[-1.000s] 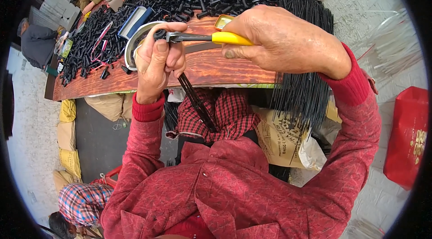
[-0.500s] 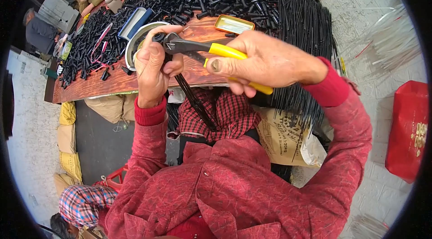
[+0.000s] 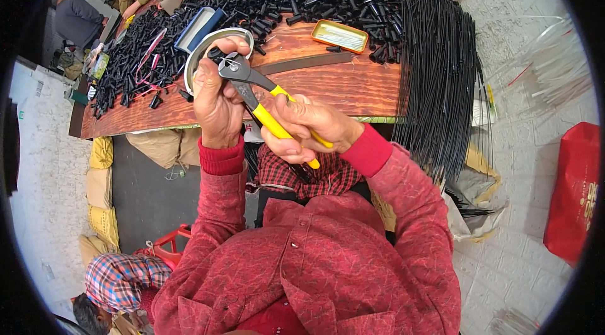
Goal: Trimming and assembling plastic fan components using pliers on a factory assembly line.
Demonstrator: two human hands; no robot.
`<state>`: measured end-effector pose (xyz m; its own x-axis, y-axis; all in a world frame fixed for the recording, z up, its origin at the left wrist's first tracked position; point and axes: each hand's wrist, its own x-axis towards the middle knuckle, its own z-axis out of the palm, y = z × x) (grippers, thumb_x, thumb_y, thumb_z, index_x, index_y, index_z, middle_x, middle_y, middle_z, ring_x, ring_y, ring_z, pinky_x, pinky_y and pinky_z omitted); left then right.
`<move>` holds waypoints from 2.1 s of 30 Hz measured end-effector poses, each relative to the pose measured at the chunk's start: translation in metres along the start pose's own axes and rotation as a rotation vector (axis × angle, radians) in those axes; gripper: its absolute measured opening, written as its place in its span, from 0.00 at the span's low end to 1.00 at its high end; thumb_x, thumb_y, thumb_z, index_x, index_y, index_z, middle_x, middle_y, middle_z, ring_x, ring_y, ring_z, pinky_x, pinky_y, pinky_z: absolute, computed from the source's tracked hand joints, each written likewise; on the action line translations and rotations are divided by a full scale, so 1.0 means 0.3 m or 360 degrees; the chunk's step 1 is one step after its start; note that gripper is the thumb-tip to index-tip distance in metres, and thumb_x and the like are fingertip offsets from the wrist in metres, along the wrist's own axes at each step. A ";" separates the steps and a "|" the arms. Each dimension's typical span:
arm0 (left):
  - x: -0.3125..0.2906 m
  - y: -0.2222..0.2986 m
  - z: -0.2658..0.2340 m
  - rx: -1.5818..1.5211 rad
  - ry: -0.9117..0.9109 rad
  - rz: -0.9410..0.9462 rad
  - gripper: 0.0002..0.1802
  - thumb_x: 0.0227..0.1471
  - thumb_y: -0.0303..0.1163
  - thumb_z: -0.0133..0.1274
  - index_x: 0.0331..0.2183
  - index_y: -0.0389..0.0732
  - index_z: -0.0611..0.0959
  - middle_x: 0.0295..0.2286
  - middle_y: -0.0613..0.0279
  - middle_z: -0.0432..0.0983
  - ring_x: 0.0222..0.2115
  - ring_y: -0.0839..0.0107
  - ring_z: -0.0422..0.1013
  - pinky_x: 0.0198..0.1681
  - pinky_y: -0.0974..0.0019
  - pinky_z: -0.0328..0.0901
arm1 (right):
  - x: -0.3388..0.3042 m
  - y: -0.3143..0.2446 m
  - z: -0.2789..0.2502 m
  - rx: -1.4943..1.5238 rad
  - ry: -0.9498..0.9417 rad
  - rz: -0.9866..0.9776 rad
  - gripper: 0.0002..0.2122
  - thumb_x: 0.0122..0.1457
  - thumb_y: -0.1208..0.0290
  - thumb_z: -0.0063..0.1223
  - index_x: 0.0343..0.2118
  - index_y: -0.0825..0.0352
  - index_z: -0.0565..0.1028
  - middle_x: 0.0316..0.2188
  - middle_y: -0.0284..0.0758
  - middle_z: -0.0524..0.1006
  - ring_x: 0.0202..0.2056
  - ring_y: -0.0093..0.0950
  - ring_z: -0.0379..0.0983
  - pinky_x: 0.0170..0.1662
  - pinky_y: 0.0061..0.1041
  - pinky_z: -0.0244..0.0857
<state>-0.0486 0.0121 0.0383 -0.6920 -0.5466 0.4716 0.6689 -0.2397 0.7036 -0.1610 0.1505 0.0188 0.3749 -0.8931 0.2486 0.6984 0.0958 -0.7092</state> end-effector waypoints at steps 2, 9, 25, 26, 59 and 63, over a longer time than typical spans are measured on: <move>0.002 -0.009 -0.009 -0.0066 0.0007 -0.0021 0.23 0.60 0.46 0.48 0.44 0.35 0.74 0.39 0.59 0.74 0.18 0.90 0.54 0.19 0.84 0.49 | 0.014 0.027 -0.021 0.0225 -0.0025 -0.0013 0.26 0.66 0.46 0.31 0.16 0.60 0.61 0.17 0.34 0.65 0.13 0.17 0.58 0.15 0.16 0.54; -0.013 -0.007 -0.027 -0.0166 -0.0024 -0.0034 0.23 0.58 0.43 0.53 0.46 0.34 0.74 0.40 0.56 0.74 0.18 0.88 0.56 0.19 0.84 0.51 | -0.014 -0.014 -0.026 0.0333 -0.0001 0.0128 0.26 0.67 0.47 0.31 0.18 0.62 0.65 0.16 0.35 0.66 0.10 0.18 0.58 0.12 0.16 0.54; 0.012 -0.011 -0.004 -0.0128 0.0037 -0.0067 0.20 0.58 0.35 0.53 0.48 0.33 0.74 0.43 0.54 0.74 0.19 0.86 0.55 0.21 0.82 0.52 | -0.083 -0.327 0.227 -0.3613 0.0880 -0.0341 0.17 0.57 0.65 0.56 0.44 0.71 0.71 0.27 0.33 0.77 0.27 0.24 0.75 0.30 0.24 0.69; 0.012 -0.010 0.000 -0.0125 0.0037 -0.0068 0.20 0.58 0.35 0.53 0.48 0.33 0.74 0.43 0.54 0.74 0.19 0.86 0.55 0.21 0.82 0.52 | -0.086 -0.336 0.218 -0.3619 0.0731 -0.0358 0.16 0.60 0.63 0.53 0.44 0.71 0.72 0.25 0.33 0.76 0.23 0.23 0.74 0.27 0.22 0.68; 0.019 -0.037 -0.045 -0.0159 -0.0216 -0.0142 0.26 0.61 0.43 0.48 0.52 0.34 0.71 0.47 0.49 0.73 0.17 0.90 0.52 0.18 0.84 0.48 | -0.099 -0.231 0.083 0.0158 0.0586 0.0738 0.38 0.61 0.35 0.25 0.52 0.73 0.66 0.12 0.31 0.63 0.07 0.18 0.57 0.08 0.17 0.52; 0.033 -0.048 -0.020 -0.0152 -0.0152 -0.0148 0.25 0.61 0.43 0.47 0.52 0.34 0.71 0.47 0.49 0.73 0.16 0.90 0.52 0.18 0.84 0.47 | -0.099 -0.296 0.107 -0.0181 0.0688 0.0801 0.38 0.62 0.36 0.23 0.50 0.72 0.67 0.12 0.30 0.65 0.07 0.18 0.56 0.09 0.16 0.52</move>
<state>-0.0633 0.0054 0.0297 -0.7717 -0.4409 0.4582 0.6204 -0.3635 0.6950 -0.2146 0.1827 0.0955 0.3436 -0.8496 -0.4001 0.4250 0.5206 -0.7405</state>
